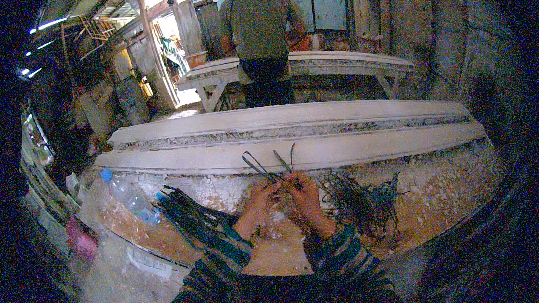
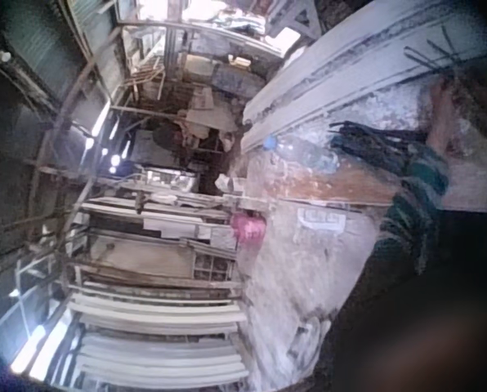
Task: The person handles a bundle of black cable ties on a workbench, separating and aligning them by hand. They repeatedly pick up individual ties, straighten them, and place them back on the table. The person then moves toward the doorway while continuing to handle the ties.
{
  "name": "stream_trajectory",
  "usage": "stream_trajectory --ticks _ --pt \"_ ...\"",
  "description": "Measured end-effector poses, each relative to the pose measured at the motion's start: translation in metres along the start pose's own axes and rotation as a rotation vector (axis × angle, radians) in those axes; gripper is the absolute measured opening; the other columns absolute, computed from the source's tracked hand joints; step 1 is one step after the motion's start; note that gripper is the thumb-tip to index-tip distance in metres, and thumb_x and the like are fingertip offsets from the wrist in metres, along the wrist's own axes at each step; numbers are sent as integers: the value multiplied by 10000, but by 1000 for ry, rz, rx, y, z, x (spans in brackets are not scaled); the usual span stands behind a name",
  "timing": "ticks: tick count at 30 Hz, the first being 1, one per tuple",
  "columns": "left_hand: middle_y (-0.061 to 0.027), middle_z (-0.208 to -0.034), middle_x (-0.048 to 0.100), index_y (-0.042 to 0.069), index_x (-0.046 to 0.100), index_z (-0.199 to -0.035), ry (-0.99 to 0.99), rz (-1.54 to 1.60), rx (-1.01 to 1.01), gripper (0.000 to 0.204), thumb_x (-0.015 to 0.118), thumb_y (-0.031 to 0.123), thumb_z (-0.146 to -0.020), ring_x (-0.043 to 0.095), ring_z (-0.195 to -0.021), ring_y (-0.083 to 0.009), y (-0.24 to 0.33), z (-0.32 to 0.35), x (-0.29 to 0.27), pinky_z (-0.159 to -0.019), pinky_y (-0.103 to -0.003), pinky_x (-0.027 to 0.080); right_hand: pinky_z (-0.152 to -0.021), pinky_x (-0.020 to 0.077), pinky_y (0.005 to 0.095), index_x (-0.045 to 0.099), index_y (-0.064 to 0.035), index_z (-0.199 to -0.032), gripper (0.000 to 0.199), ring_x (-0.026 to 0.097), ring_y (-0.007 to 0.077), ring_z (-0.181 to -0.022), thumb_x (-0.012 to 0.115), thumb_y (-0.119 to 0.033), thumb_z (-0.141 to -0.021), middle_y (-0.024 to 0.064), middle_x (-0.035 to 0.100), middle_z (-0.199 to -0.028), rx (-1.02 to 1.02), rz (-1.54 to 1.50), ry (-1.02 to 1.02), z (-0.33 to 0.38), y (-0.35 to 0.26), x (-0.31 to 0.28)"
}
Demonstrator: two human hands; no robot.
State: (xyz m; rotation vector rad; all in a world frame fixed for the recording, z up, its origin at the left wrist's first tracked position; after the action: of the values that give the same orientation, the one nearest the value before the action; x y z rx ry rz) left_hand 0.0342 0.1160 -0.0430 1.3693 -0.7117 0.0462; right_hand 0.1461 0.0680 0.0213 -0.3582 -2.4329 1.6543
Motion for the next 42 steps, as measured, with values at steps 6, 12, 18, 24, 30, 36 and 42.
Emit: stream_trajectory --ticks 6,12,18,24,30,36,42 --pt "8 -764 571 102 550 -810 130 108 5 113 629 179 -783 527 -677 -95 7 5 -12 -563 -242 451 -674 468 282 622 -22 -890 154 613 190 -753 612 -9 -737 92 640 -822 -328 410 -116 12 -44 15" --pt "0 -794 583 109 533 -803 112 6 15 123 621 194 -790 540 -713 -102 16 11 -6 -603 -252 452 -665 473 292 613 -18 -862 140 615 224 -752 605 11 -725 102 631 -802 -152 245 -77 14 -39 8" --pt "-25 -883 609 116 518 -818 47 -64 87 122 600 206 -808 550 -764 -104 21 10 0 -617 -246 430 -689 449 336 562 -29 -792 77 575 214 -742 569 -105 -796 91 587 -783 -85 242 -137 3 -9 17" --pt "-13 -840 598 122 496 -796 71 -105 85 135 627 155 -785 546 -764 -110 19 7 -8 -608 -256 433 -586 410 224 551 -42 -787 70 506 93 -638 544 -105 -817 17 552 -723 257 -286 -303 11 7 30" --pt "-1 -796 586 122 496 -778 18 -39 132 162 657 126 -757 547 -752 -113 27 10 0 -618 -256 438 -587 418 238 544 -61 -798 107 521 108 -657 524 -160 -834 20 556 -729 394 -449 -288 16 15 31" --pt "-7 -768 591 125 507 -781 -3 3 100 161 662 98 -746 560 -697 -122 31 13 7 -594 -266 476 -586 423 231 544 -57 -816 101 531 109 -672 534 -154 -841 28 570 -758 461 -648 -228 15 28 29" --pt "-35 -789 607 112 503 -810 -43 3 45 155 651 130 -766 587 -736 -138 31 17 14 -587 -265 490 -614 447 250 565 -34 -816 61 545 121 -685 573 -94 -817 23 581 -764 404 -575 -127 11 29 22"
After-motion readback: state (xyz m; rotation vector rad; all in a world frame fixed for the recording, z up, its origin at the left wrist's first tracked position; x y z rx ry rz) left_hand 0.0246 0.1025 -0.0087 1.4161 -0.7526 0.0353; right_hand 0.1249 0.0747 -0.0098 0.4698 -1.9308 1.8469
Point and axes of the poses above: each hand's wrist, its own z-axis away from the middle knuckle, its own x-axis out of the palm, y = z × x, the point moved 10 cm from there along -z, towards the middle knuckle
